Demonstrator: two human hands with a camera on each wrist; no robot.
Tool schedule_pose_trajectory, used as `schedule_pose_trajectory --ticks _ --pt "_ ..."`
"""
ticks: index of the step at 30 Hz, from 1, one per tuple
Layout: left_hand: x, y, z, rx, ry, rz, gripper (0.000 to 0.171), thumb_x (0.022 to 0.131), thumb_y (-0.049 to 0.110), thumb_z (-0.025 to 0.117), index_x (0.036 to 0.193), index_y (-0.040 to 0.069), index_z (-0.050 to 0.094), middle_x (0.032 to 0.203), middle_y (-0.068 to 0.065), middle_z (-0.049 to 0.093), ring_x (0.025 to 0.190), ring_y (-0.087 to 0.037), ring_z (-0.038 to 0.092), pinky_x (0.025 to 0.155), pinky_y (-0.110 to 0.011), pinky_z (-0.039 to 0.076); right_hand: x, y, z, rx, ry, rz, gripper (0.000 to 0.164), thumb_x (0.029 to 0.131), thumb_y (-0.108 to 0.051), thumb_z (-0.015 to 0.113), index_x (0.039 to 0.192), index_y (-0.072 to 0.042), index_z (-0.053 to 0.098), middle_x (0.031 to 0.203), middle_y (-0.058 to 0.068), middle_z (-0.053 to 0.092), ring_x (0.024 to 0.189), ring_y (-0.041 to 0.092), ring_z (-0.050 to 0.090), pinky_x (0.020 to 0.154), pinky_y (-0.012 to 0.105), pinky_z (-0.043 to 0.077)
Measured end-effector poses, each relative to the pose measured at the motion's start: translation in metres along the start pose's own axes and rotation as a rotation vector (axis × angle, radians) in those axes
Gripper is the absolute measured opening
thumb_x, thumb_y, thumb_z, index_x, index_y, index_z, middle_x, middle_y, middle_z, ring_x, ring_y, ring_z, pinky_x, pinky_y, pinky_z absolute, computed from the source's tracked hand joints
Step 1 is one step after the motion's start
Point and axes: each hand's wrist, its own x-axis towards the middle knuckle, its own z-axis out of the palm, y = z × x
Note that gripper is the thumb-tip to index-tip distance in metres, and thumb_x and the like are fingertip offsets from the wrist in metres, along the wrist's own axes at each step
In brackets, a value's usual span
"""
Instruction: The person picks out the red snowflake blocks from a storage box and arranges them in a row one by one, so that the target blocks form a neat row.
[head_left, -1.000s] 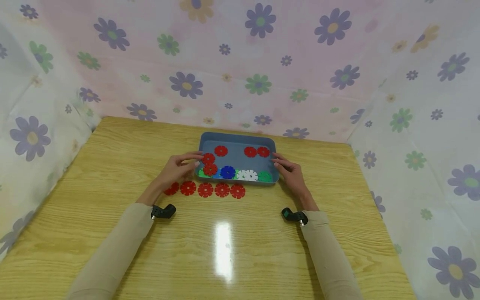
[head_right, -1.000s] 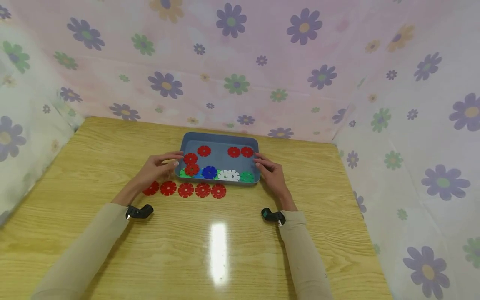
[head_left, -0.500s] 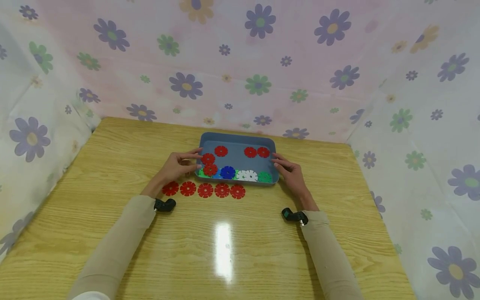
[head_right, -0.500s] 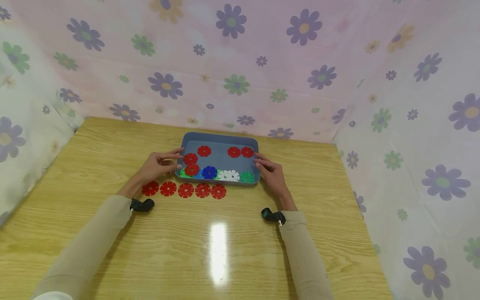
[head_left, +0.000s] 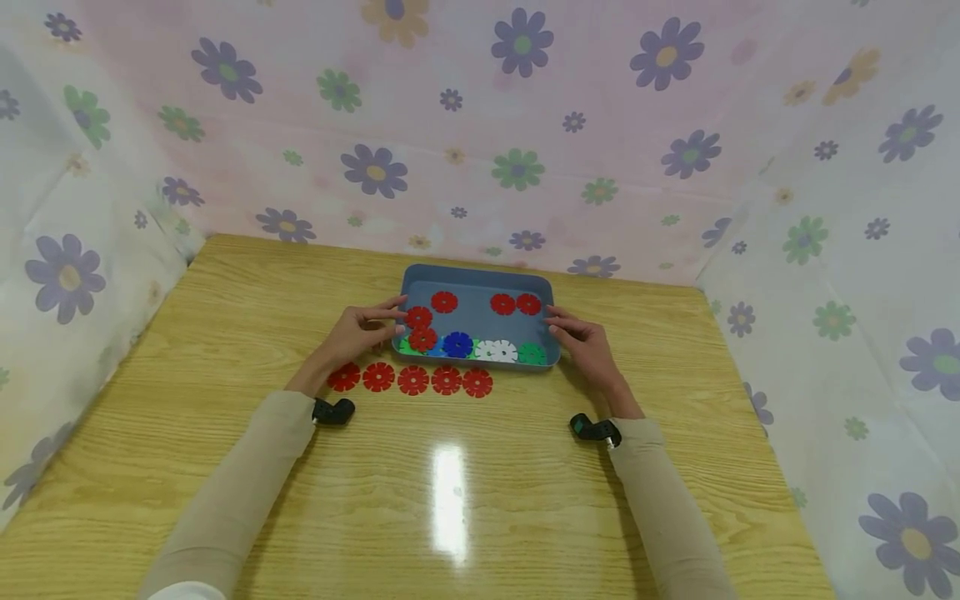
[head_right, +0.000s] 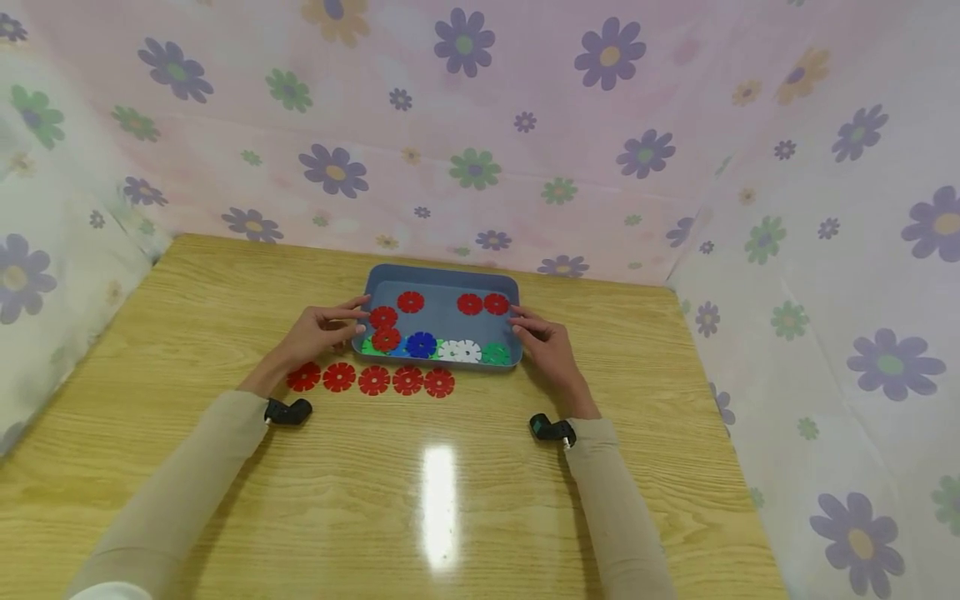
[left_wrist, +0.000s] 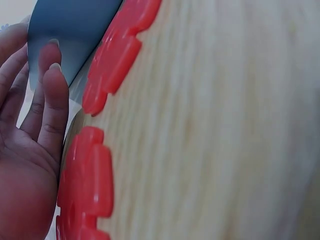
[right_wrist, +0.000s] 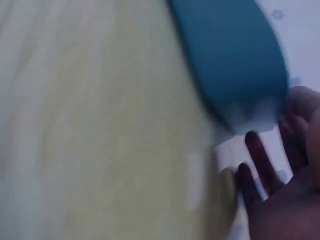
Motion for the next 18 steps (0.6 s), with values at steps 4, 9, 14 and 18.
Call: schedule_pose_trajectory --ticks 4,9,14,18 --pt "0.000 -0.001 0.000 -0.013 -0.006 -0.002 0.036 0.100 0.007 0.065 0.133 -0.008 0.063 0.161 -0.008 0.041 0.078 -0.013 0.069 0.056 -0.024 0.050 0.003 -0.012 -0.001 -0.055 -0.002 0.044 0.033 0.105 -0.011 0.058 0.126 0.014 0.065 0.150 0.020 0.053 0.144 0.027 0.045 0.098 0.015 0.048" --pt "-0.001 -0.003 0.001 -0.026 -0.007 0.000 0.037 0.100 0.008 0.065 0.133 -0.008 0.062 0.162 -0.008 0.040 0.086 -0.011 0.071 0.056 -0.025 0.050 0.009 -0.036 0.002 -0.127 -0.001 0.070 0.035 0.105 -0.014 0.057 0.128 0.011 0.065 0.144 0.022 0.058 0.137 0.033 0.051 0.096 0.017 0.049" --pt "-0.001 -0.004 0.000 -0.036 -0.005 0.001 0.037 0.100 0.009 0.065 0.133 -0.008 0.063 0.162 -0.008 0.040 0.095 -0.012 0.073 0.056 -0.024 0.049 0.020 -0.066 0.007 -0.156 -0.007 0.102 0.036 0.107 -0.017 0.055 0.132 0.008 0.063 0.141 0.020 0.061 0.136 0.035 0.051 0.109 0.037 0.046" --pt "-0.001 -0.003 0.000 -0.041 0.004 -0.005 0.037 0.100 0.009 0.065 0.133 -0.008 0.063 0.161 -0.006 0.041 0.095 -0.011 0.072 0.057 -0.024 0.049 0.031 -0.086 0.012 -0.069 -0.057 0.182 0.040 0.108 -0.019 0.051 0.137 0.009 0.058 0.146 0.021 0.055 0.137 0.041 0.049 0.116 0.049 0.039"
